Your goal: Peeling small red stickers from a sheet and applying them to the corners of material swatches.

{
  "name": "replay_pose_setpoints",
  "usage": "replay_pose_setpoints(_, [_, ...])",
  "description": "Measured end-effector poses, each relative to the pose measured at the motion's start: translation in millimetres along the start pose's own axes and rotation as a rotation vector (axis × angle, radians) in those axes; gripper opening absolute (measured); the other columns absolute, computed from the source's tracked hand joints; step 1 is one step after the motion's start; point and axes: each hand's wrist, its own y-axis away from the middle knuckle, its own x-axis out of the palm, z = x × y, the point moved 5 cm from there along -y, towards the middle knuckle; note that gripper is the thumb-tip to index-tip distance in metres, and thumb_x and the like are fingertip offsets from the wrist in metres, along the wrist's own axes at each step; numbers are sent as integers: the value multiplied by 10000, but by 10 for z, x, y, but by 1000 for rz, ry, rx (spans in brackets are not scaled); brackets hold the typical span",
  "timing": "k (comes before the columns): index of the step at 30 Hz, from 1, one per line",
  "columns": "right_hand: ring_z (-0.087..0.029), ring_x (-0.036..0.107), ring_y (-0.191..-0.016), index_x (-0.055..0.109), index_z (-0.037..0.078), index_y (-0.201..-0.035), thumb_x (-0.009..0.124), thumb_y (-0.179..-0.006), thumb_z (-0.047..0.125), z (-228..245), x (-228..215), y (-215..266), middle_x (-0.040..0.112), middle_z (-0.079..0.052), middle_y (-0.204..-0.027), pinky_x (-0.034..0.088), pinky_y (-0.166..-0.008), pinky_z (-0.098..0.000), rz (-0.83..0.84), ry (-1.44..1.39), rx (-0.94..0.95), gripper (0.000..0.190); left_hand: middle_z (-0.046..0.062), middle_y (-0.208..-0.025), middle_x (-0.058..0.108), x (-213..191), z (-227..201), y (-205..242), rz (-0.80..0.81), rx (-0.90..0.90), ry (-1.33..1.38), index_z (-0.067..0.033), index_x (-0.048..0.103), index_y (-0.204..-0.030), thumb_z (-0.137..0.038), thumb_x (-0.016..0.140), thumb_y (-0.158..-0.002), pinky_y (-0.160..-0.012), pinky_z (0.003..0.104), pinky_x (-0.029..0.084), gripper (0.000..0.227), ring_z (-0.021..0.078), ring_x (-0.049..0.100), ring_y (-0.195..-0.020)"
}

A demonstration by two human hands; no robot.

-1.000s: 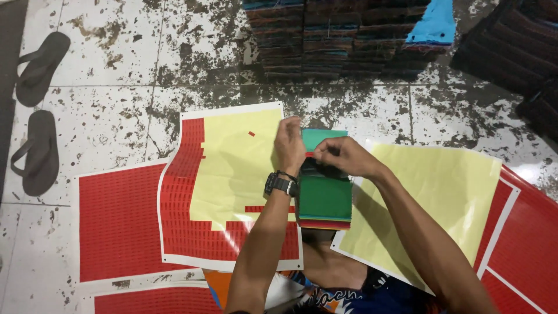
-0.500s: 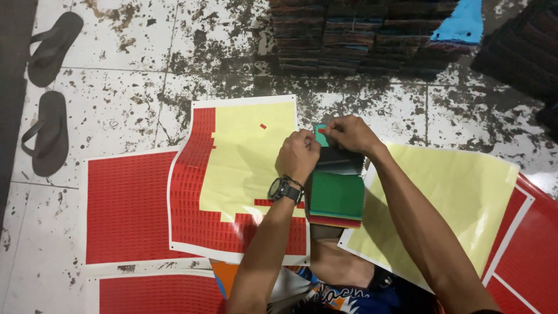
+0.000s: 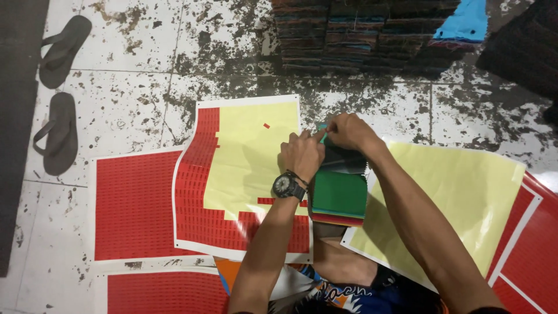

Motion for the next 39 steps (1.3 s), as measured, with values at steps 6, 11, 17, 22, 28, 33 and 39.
replay_pose_setpoints(6, [-458, 640, -1159, 753, 179, -1184, 788, -809, 224, -31, -392, 300, 642, -171, -1257, 588, -924, -550, -240, 121, -112, 379, 33, -983, 680, -104, -104, 4, -162, 59, -125, -315, 732, -1181, -245, 506, -893, -775, 477, 539, 372, 300, 626, -949])
replay_pose_setpoints(11, [-374, 725, -997, 777, 156, -1014, 782, -863, 188, -258, -164, 236, 742, -120, -990, 604, -848, -493, -321, 0, -247, 155, 23, -952, 670, 103, -42, -75, -211, 128, -194, -304, 724, -1175, -289, 537, -880, -768, 477, 525, 350, 285, 613, -946])
replay_pose_setpoints(17, [-285, 738, -834, 765, 226, -894, 776, -861, 211, -335, -70, 412, 753, -22, -900, 597, -699, -413, -642, 123, -386, 38, -18, -911, 637, -125, -131, 16, -285, 186, -196, -336, 703, -1168, -252, 557, -853, -740, 432, 557, 357, 247, 634, -917])
replay_pose_setpoints(22, [-207, 662, -981, 733, 260, -842, 773, -845, 215, -325, -18, 556, 698, 46, -1070, 525, -735, -336, -960, 335, -569, 61, 35, -837, 587, -237, -84, 4, -477, 170, 43, -223, 709, -1076, -159, 608, -767, -645, 479, 590, 331, 319, 656, -821])
replay_pose_setpoints(28, [-312, 698, -1029, 701, 169, -866, 759, -827, 220, -124, -296, 1042, 736, -41, -995, 573, -845, -443, -401, -85, -489, 86, 45, -881, 662, -359, 68, -122, -347, 167, 607, -217, 694, -1077, -155, 604, -870, -777, 463, 575, 234, 345, 671, -866])
replay_pose_setpoints(33, [-380, 634, -1132, 624, 146, -895, 795, -758, 182, 117, -418, 1202, 671, -71, -1081, 543, -897, -537, -20, -17, -483, 222, 116, -903, 772, -206, -63, -65, 98, 303, 551, -191, 778, -955, -206, 621, -892, -939, 480, 533, 170, 401, 715, -930])
replay_pose_setpoints(39, [-406, 591, -1177, 494, 161, -1225, 881, -651, 268, -27, -222, 865, 627, -105, -1140, 533, -945, -562, 50, 128, -518, 700, 66, -987, 765, 81, 111, -205, 156, 273, 536, -239, 770, -1029, -254, 665, -837, -954, 448, 533, 219, 342, 707, -979])
